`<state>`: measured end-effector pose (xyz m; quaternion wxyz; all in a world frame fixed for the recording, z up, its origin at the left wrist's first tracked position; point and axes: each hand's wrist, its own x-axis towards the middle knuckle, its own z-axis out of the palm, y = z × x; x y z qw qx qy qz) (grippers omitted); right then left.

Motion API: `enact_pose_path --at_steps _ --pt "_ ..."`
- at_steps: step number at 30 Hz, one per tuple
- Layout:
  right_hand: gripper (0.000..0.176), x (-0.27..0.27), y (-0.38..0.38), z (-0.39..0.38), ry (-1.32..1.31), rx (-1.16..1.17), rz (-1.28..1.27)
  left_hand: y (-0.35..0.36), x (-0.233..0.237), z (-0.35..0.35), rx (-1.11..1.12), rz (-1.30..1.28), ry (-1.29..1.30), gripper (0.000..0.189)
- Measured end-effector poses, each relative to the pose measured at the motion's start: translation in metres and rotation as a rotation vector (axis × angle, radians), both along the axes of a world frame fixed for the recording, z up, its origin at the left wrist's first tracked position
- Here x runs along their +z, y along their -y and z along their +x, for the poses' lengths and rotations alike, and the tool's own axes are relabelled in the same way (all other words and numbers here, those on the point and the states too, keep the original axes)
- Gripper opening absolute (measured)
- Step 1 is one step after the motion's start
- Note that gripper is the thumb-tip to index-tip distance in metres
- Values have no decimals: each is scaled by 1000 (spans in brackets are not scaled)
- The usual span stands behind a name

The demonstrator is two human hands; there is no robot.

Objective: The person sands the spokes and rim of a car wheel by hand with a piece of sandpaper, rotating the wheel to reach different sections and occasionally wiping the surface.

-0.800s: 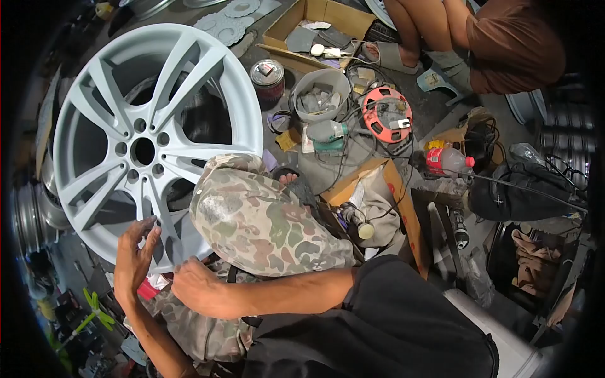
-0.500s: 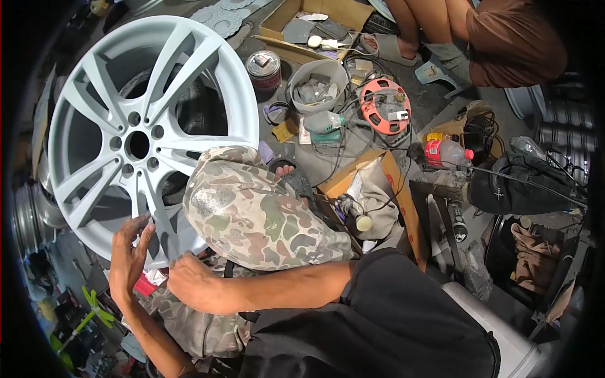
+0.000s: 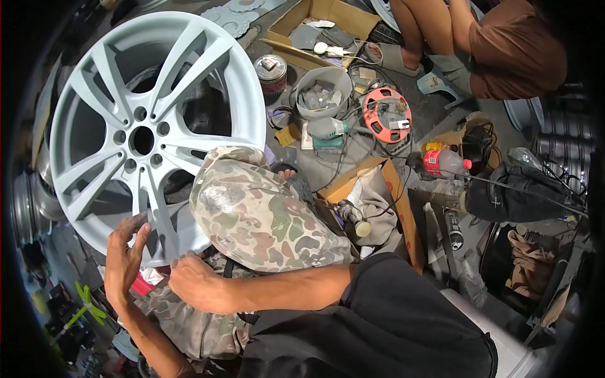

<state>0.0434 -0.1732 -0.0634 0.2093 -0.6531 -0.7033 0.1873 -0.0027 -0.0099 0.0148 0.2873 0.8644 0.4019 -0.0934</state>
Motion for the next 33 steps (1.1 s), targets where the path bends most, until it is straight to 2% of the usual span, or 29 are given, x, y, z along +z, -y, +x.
enact_pose_path --at_steps 18,27,29,33 --pt "13 -4 -1 -2 24 91 -54 0 9 -12 -16 17 16 37" --pt "12 -15 -6 -16 -71 64 -121 -4 7 -24 1 21 26 40" --pt "24 -15 -10 -16 -77 146 -219 -1 12 -21 29 7 13 40" --pt "23 -12 -6 -12 -84 144 -180 -4 10 -25 48 -1 10 40"
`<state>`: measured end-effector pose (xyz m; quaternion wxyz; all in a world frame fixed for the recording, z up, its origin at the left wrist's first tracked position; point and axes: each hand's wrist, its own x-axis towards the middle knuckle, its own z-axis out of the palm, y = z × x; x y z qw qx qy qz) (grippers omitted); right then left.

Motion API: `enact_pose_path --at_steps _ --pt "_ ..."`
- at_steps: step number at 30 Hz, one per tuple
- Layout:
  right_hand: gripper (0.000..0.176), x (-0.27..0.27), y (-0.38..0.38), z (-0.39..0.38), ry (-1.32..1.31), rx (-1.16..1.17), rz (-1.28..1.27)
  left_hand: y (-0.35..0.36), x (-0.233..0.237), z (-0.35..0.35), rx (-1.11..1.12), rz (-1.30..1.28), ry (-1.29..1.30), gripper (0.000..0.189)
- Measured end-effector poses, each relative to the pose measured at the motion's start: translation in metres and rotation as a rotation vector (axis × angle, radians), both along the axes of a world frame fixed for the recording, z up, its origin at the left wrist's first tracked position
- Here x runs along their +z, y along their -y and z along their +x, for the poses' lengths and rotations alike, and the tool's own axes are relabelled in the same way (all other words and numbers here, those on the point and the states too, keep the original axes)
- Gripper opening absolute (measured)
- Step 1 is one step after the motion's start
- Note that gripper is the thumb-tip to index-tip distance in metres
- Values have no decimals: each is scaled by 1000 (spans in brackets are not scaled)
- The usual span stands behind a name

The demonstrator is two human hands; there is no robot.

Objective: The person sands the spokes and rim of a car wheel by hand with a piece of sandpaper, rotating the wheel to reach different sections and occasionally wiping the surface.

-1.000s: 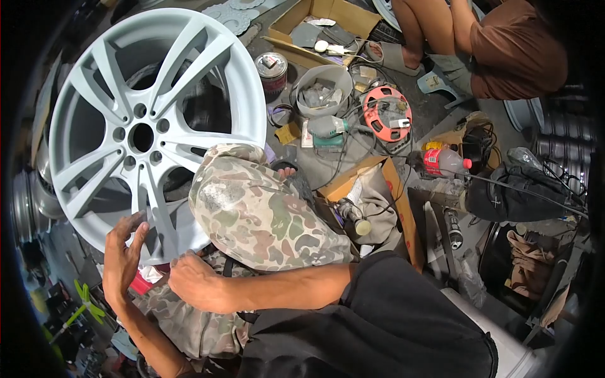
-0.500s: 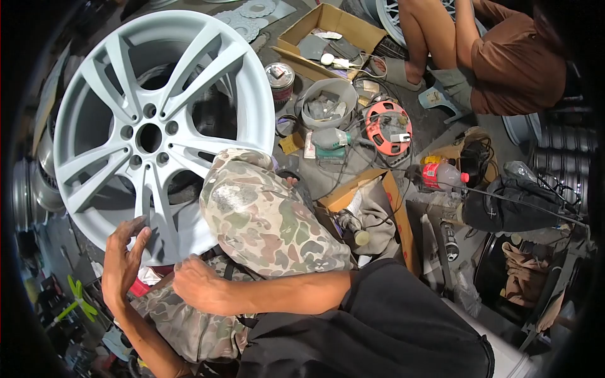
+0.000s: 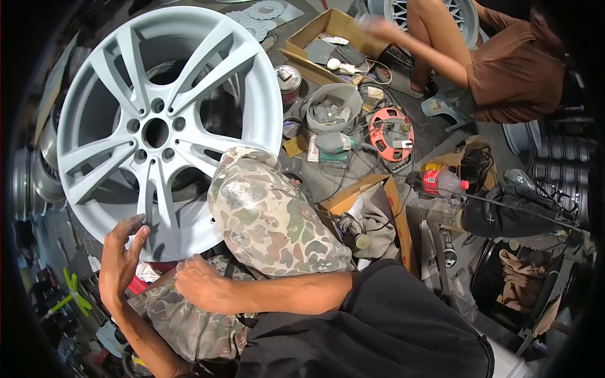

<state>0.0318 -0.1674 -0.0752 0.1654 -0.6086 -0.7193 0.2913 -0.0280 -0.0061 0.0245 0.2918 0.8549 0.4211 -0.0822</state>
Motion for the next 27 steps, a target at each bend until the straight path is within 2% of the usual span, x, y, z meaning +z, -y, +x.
enact_pose_path --at_steps 7,10,24,27 --pt "20 -4 3 -4 8 -13 3 1 4 -1 -19 47 14 39" --pt "18 -6 4 -5 -10 -24 37 3 7 1 45 0 13 39" --pt "19 -10 3 -6 -23 -11 27 -7 1 -8 -37 22 -27 42" --pt "11 -9 3 -3 17 11 22 -5 2 -7 -34 35 -20 41"
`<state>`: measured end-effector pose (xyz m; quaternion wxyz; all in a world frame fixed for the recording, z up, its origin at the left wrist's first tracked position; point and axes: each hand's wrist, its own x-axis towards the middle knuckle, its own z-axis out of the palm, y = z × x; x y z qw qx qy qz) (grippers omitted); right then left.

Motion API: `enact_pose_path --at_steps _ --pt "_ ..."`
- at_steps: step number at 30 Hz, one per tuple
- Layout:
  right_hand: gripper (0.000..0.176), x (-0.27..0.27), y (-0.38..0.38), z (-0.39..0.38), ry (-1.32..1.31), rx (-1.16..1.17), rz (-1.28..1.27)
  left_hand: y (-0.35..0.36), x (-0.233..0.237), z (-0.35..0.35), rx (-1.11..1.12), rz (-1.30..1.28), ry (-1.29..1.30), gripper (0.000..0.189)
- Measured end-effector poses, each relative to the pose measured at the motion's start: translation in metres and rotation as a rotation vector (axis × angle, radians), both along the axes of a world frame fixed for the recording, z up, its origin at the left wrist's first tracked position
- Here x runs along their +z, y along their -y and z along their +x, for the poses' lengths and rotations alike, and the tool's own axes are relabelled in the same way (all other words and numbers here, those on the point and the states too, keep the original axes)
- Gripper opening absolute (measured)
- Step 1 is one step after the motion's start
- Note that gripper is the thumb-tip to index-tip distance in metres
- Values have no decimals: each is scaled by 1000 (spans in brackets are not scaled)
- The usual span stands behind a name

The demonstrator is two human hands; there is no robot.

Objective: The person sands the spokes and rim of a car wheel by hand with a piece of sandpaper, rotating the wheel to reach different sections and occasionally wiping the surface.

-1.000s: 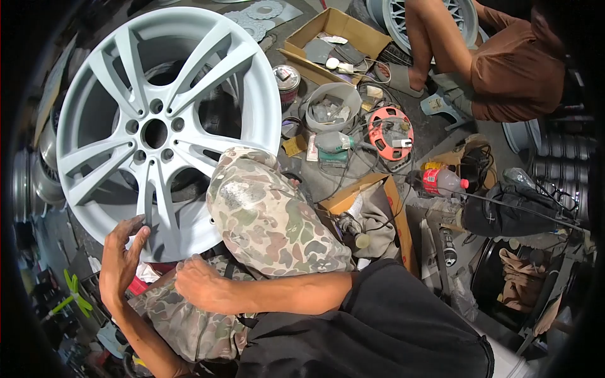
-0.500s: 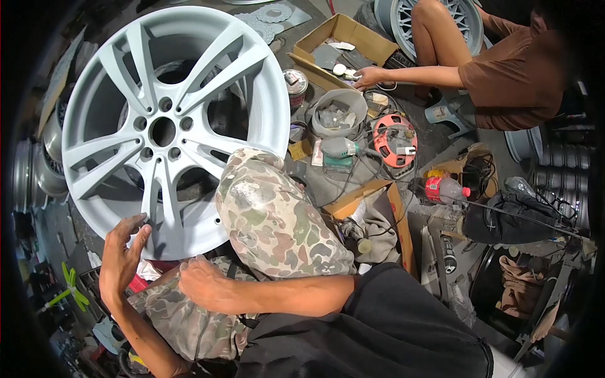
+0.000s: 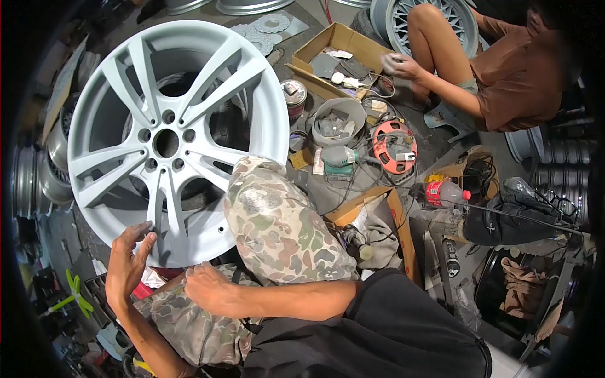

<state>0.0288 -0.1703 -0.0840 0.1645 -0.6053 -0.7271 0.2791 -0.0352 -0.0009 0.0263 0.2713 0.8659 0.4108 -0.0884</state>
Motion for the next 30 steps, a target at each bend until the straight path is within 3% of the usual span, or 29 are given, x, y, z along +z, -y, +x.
enact_pose_path --at_steps 3,9,13,15,17,22,26,30 --pt "13 -5 -3 4 -22 93 -98 4 5 4 67 -25 29 39" --pt "9 -17 7 37 -246 -34 182 4 11 -9 -14 87 76 43" --pt "13 -22 15 84 -276 -42 203 0 16 -11 -8 70 21 42" --pt "13 -14 20 107 -237 -91 316 -13 8 -19 -114 149 48 43" --pt "22 -14 24 133 -203 -109 200 -25 7 -22 -105 186 70 44" --pt "24 -26 30 159 161 -180 120 -79 -18 -32 -83 352 133 49" --pt "23 -48 11 139 277 -173 25 -112 -30 -41 -27 356 136 49" --pt "18 -52 -34 92 161 -57 37 -105 -39 -37 -30 282 74 50"
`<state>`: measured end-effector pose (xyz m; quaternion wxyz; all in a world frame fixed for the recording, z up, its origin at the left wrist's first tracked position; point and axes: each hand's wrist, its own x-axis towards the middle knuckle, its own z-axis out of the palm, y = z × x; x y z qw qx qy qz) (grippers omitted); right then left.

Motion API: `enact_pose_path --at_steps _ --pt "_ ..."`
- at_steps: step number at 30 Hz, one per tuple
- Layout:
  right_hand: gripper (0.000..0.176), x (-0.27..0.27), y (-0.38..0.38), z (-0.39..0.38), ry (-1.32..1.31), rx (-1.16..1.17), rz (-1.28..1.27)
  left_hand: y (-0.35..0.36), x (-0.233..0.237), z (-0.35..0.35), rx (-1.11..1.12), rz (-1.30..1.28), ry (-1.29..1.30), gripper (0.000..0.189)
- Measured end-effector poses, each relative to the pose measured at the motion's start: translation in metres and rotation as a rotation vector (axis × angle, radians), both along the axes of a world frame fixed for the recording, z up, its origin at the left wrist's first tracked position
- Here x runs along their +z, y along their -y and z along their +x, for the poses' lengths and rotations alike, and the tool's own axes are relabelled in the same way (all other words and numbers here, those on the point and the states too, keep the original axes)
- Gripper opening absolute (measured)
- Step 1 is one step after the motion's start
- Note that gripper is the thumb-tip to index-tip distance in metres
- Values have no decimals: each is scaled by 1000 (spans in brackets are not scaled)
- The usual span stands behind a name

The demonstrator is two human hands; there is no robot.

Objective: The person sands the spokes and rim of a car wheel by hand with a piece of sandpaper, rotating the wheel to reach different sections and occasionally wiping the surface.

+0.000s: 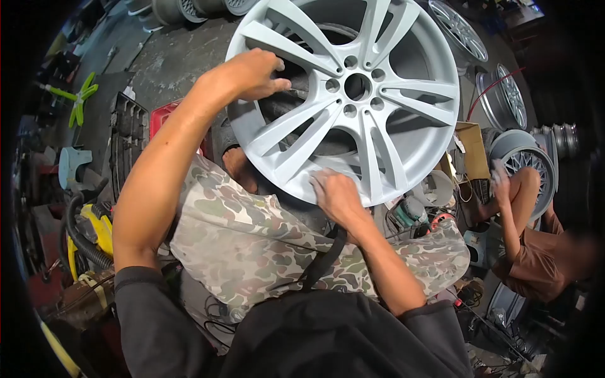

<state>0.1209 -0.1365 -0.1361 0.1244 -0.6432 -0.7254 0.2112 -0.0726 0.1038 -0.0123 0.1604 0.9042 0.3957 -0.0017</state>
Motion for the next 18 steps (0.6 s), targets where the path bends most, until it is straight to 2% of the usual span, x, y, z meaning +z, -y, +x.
enact_pose_path --at_steps 2,3,5,7,9,12,14,15,18 --pt "17 1 -1 -3 -82 31 69 4 -3 3 -2 -86 -78 52" --pt "15 0 6 5 -20 35 69 8 -2 4 -2 -173 -153 54" --pt "14 5 11 29 51 56 59 19 -1 3 25 -159 -154 58" --pt "23 15 17 49 260 -11 -206 28 5 7 36 -236 -245 61" --pt "24 6 7 38 291 -15 -178 32 4 13 5 -228 -246 63" --pt "24 -11 -16 0 175 9 -55 44 5 26 -64 -242 -288 65" --pt "13 -9 -26 -18 -93 -76 30 48 7 30 -67 -258 -276 64" --pt "13 -6 -21 -11 -84 -75 31 51 8 32 -65 -280 -263 63" --pt "14 11 9 42 263 78 -120 58 23 26 -53 -297 -217 62"
